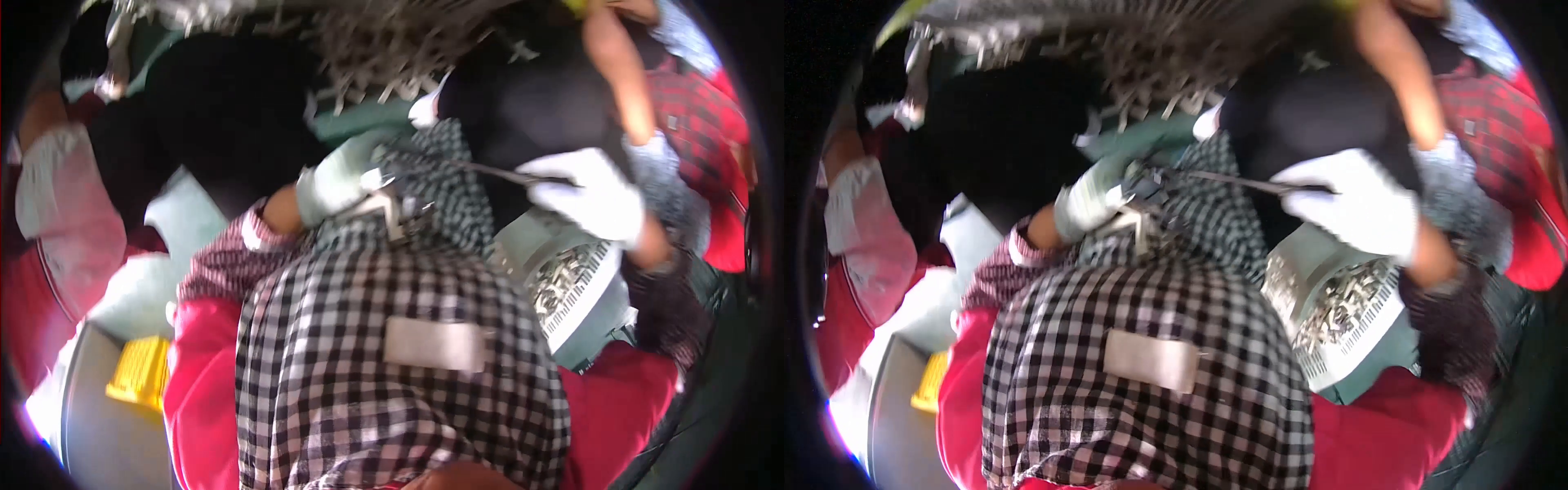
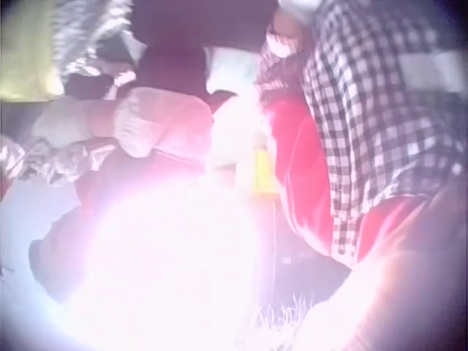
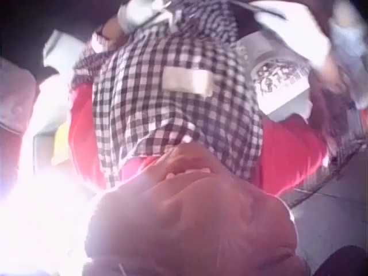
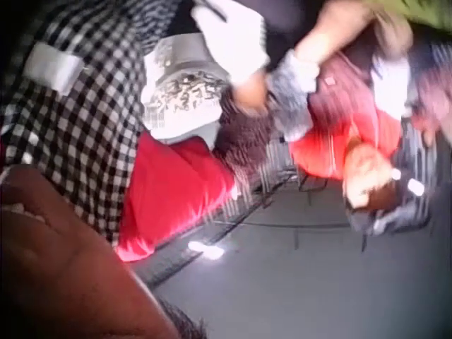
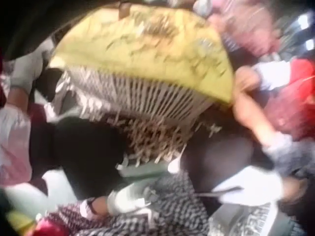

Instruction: The person assembles star-shaped plastic components by positioning metal pieces onto their prongs and fastening them with a screwdriver tool.

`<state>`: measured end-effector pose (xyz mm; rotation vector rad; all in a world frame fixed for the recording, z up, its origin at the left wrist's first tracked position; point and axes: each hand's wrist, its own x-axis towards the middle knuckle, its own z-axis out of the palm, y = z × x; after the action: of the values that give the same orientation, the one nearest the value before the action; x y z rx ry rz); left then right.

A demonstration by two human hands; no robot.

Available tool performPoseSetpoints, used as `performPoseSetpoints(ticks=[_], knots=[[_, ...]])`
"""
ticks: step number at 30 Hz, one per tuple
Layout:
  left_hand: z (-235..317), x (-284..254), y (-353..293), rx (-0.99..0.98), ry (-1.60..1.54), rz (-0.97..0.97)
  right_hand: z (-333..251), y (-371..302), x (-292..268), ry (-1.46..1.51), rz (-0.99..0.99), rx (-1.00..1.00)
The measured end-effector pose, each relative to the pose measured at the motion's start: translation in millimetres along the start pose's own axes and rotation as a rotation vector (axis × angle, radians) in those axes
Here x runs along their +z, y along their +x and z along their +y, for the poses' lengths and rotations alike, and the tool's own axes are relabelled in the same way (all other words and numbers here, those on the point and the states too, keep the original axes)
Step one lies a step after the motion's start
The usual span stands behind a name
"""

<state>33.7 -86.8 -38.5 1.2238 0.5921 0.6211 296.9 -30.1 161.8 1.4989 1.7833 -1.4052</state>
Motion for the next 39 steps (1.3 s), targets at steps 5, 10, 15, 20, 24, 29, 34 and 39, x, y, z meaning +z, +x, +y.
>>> performPoseSetpoints(ticks=[5, 10, 15, 20, 24, 29, 34, 39], knots=[[33.9, 0.4, -2.2, -0.207, -0.458, 0.225, -19.2, -18.3, -19.0, -0.337, 0.343, -0.212], [2.6, -2.8, -2.3, -0.154, -0.598, 0.219, -99.3, -38.8, -29.2, -1.064, 0.461, -0.312], [19.8, 15.4, 22.5, -0.072, -0.522, 0.324, -90.2, -65.6, -44.3, -1.062, 0.612, -0.3], [45.9, 23.6, 42.1, 0.071, -0.413, 0.334, -95.0, -82.2, -53.7, -1.068, 0.756, -0.313], [58.9, 32.6, 51.5, 0.164, -0.351, 0.37, -94.8, -87.1, -55.9, -1.066, 0.827, -0.347], [73.1, 32.3, 60.6, 0.262, -0.281, 0.424, -96.9, -85.0, -59.7, -1.053, 0.894, -0.395], [88.0, 34.1, 83.5, 0.335, -0.2, 0.449, -89.0, -84.6, -69.0, -1.008, 0.967, -0.417], [97.7, 11.8, 86.9, 0.367, -0.082, 0.512, -86.6, -62.7, -69.7, -0.915, 1.028, -0.491]])
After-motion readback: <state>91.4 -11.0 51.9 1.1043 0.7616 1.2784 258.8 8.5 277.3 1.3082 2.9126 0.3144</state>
